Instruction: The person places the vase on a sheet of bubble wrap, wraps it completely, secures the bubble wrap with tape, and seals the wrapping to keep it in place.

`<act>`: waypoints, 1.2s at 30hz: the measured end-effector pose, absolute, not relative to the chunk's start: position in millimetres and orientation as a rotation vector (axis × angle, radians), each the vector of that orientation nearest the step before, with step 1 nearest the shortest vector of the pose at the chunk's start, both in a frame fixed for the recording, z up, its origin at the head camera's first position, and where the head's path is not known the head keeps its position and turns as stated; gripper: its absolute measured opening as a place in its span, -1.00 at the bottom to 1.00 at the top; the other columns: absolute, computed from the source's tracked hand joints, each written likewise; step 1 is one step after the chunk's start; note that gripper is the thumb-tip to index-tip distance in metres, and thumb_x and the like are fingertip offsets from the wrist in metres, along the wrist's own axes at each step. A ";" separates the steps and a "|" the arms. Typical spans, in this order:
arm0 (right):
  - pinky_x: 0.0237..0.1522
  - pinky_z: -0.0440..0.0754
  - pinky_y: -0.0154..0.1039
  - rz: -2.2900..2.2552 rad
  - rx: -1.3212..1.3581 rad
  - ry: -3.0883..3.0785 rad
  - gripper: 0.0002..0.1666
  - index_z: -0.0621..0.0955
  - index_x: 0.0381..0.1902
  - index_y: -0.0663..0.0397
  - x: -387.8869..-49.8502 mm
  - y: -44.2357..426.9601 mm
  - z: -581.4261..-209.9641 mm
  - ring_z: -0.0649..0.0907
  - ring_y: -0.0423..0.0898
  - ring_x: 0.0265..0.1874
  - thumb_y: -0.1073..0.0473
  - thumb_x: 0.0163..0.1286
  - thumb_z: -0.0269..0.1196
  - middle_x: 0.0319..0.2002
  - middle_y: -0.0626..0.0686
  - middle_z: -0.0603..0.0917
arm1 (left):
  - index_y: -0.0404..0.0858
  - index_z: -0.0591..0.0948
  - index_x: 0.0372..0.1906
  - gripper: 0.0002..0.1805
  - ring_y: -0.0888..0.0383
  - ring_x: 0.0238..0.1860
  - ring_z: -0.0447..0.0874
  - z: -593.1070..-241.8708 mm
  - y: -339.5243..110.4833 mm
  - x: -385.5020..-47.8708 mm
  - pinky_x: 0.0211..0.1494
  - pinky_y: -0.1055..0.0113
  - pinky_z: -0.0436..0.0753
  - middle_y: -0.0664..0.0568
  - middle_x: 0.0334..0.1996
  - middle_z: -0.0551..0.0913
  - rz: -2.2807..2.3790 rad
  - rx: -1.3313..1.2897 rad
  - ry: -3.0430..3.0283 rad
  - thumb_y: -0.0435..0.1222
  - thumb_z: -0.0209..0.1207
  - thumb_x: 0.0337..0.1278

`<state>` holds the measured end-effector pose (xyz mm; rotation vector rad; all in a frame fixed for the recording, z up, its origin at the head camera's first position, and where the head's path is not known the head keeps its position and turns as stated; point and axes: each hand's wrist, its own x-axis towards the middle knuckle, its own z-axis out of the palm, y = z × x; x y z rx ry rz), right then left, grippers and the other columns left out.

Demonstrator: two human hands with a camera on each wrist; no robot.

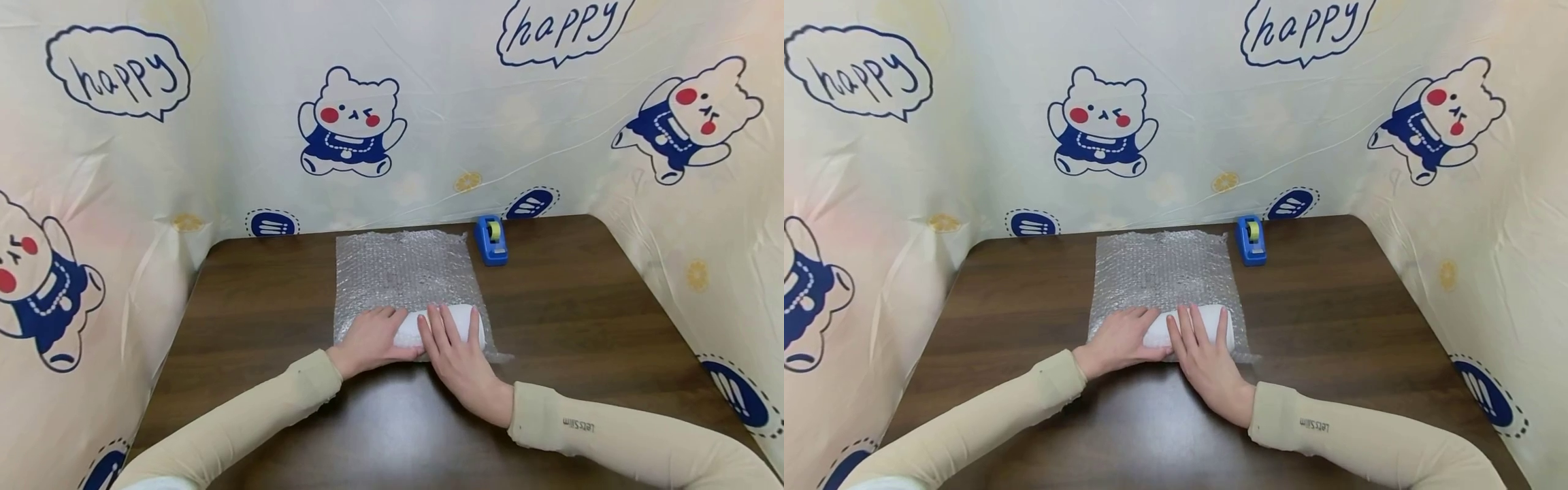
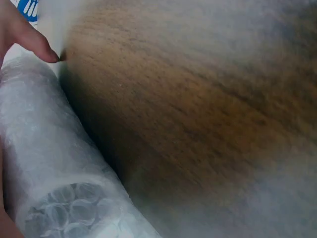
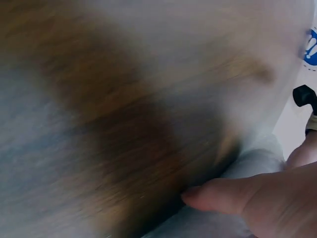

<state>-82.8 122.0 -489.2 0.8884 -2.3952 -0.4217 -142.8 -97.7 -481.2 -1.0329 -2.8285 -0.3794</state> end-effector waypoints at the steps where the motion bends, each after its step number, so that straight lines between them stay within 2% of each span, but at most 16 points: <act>1: 0.15 0.50 0.47 -0.429 0.885 -2.394 -0.30 0.42 0.47 0.20 -83.7 122.2 -489.3 0.52 0.27 0.35 0.26 0.71 -0.57 0.43 0.36 0.44 | -0.21 0.62 0.00 -0.31 -0.03 -0.25 0.75 -481.3 -97.8 -142.9 -0.23 0.08 0.72 -0.07 -0.22 0.73 -0.379 -1.036 -2.823 0.32 0.23 0.15; 6: 0.03 0.59 0.33 -0.424 0.877 -2.373 -0.32 0.43 0.45 0.13 -87.8 122.8 -487.8 0.59 0.28 0.19 0.23 0.71 -0.54 0.27 0.36 0.54 | -0.22 0.62 -0.04 -0.29 -0.02 -0.29 0.75 -483.3 -98.5 -142.7 -0.30 0.10 0.72 -0.07 -0.25 0.73 -0.356 -1.064 -2.778 0.34 0.23 0.10; 10: 0.02 0.57 0.32 -0.412 0.888 -2.359 -0.37 0.46 0.41 0.17 -90.1 124.0 -485.7 0.59 0.27 0.12 0.24 0.71 -0.46 0.14 0.34 0.57 | -0.22 0.62 -0.08 -0.30 0.01 -0.35 0.73 -483.6 -98.2 -141.6 -0.35 0.13 0.70 -0.06 -0.31 0.72 -0.354 -1.067 -2.745 0.34 0.25 0.09; 15: -0.02 0.58 0.30 -0.386 0.910 -2.351 -0.43 0.49 0.32 0.18 -91.1 125.0 -483.6 0.60 0.25 0.06 0.28 0.69 -0.41 0.07 0.32 0.58 | -0.23 0.60 -0.11 -0.31 0.04 -0.40 0.71 -485.2 -99.5 -139.6 -0.39 0.15 0.67 -0.03 -0.36 0.70 -0.359 -1.094 -2.734 0.34 0.26 0.07; 19: -0.04 0.58 0.28 -0.362 0.938 -2.360 -0.45 0.49 0.29 0.18 -90.4 126.4 -481.1 0.59 0.24 0.03 0.29 0.69 -0.39 0.06 0.30 0.57 | -0.24 0.60 -0.06 -0.36 0.05 -0.38 0.72 -485.1 -100.1 -136.8 -0.39 0.14 0.67 -0.03 -0.35 0.71 -0.358 -1.108 -2.747 0.26 0.19 0.15; 21: -0.05 0.58 0.28 -0.365 0.963 -2.376 -0.53 0.48 0.31 0.18 -89.4 127.5 -479.8 0.59 0.24 0.03 0.28 0.66 -0.27 0.07 0.30 0.57 | -0.27 0.58 0.00 -0.40 0.04 -0.38 0.72 -485.3 -100.9 -135.5 -0.40 0.12 0.67 -0.04 -0.36 0.71 -0.367 -1.125 -2.740 0.19 0.16 0.19; 23: -0.05 0.58 0.27 -0.371 0.985 -2.395 -0.57 0.46 0.32 0.18 -89.4 128.9 -477.9 0.59 0.24 0.04 0.20 0.58 -0.02 0.08 0.29 0.56 | -0.28 0.54 0.08 -0.42 0.03 -0.41 0.71 -484.6 -101.9 -135.2 -0.43 0.12 0.65 -0.04 -0.39 0.70 -0.375 -1.140 -2.732 0.11 0.13 0.21; 25: -0.04 0.58 0.27 -0.370 1.007 -2.416 -0.38 0.45 0.33 0.18 -90.6 130.4 -475.6 0.59 0.24 0.04 0.10 0.38 0.29 0.09 0.29 0.56 | -0.29 0.50 0.13 -0.45 0.02 -0.44 0.70 -483.5 -102.7 -135.5 -0.46 0.11 0.64 -0.03 -0.42 0.68 -0.395 -1.143 -2.731 0.04 0.10 0.21; 27: -0.03 0.57 0.28 -0.360 1.023 -2.439 -0.13 0.45 0.34 0.17 -93.2 131.2 -472.5 0.58 0.23 0.04 0.01 0.12 0.50 0.09 0.27 0.56 | -0.27 0.48 0.13 -0.51 0.00 -0.43 0.69 -481.9 -103.1 -136.5 -0.45 0.08 0.63 -0.03 -0.42 0.68 -0.417 -1.130 -2.742 -0.03 0.05 0.24; 29: -0.02 0.56 0.29 -0.337 1.041 -2.465 0.03 0.45 0.35 0.17 -96.6 131.8 -469.6 0.57 0.23 0.03 -0.04 -0.06 0.60 0.08 0.27 0.55 | -0.25 0.47 0.11 -0.56 -0.04 -0.31 0.70 -480.1 -103.1 -137.7 -0.33 0.03 0.64 -0.06 -0.32 0.69 -0.423 -1.111 -2.761 -0.07 -0.01 0.27; 31: -0.01 0.56 0.30 -0.319 1.063 -2.491 0.04 0.45 0.35 0.17 -99.5 132.3 -466.7 0.57 0.23 0.03 -0.03 -0.07 0.60 0.08 0.27 0.55 | -0.25 0.48 0.13 -0.56 -0.10 -0.08 0.70 -478.5 -102.7 -139.0 -0.10 -0.07 0.63 -0.14 -0.07 0.70 -0.394 -1.097 -2.769 -0.08 -0.06 0.28; 33: -0.01 0.57 0.32 -0.299 1.090 -2.522 0.02 0.44 0.36 0.18 -101.9 132.8 -463.9 0.57 0.23 0.03 -0.02 -0.04 0.57 0.09 0.28 0.55 | -0.24 0.47 0.15 -0.53 -0.15 0.15 0.61 -477.4 -102.5 -140.2 0.12 -0.18 0.55 -0.21 0.18 0.61 -0.338 -1.087 -2.758 -0.06 -0.10 0.28; 36: -0.01 0.57 0.34 -0.257 1.133 -2.577 0.01 0.43 0.37 0.18 -105.2 134.2 -460.1 0.57 0.23 0.03 -0.02 -0.01 0.57 0.09 0.28 0.55 | -0.24 0.47 0.15 -0.50 -0.20 0.34 0.45 -476.2 -102.7 -142.5 0.29 -0.31 0.40 -0.27 0.38 0.44 -0.236 -1.083 -2.676 -0.01 -0.10 0.27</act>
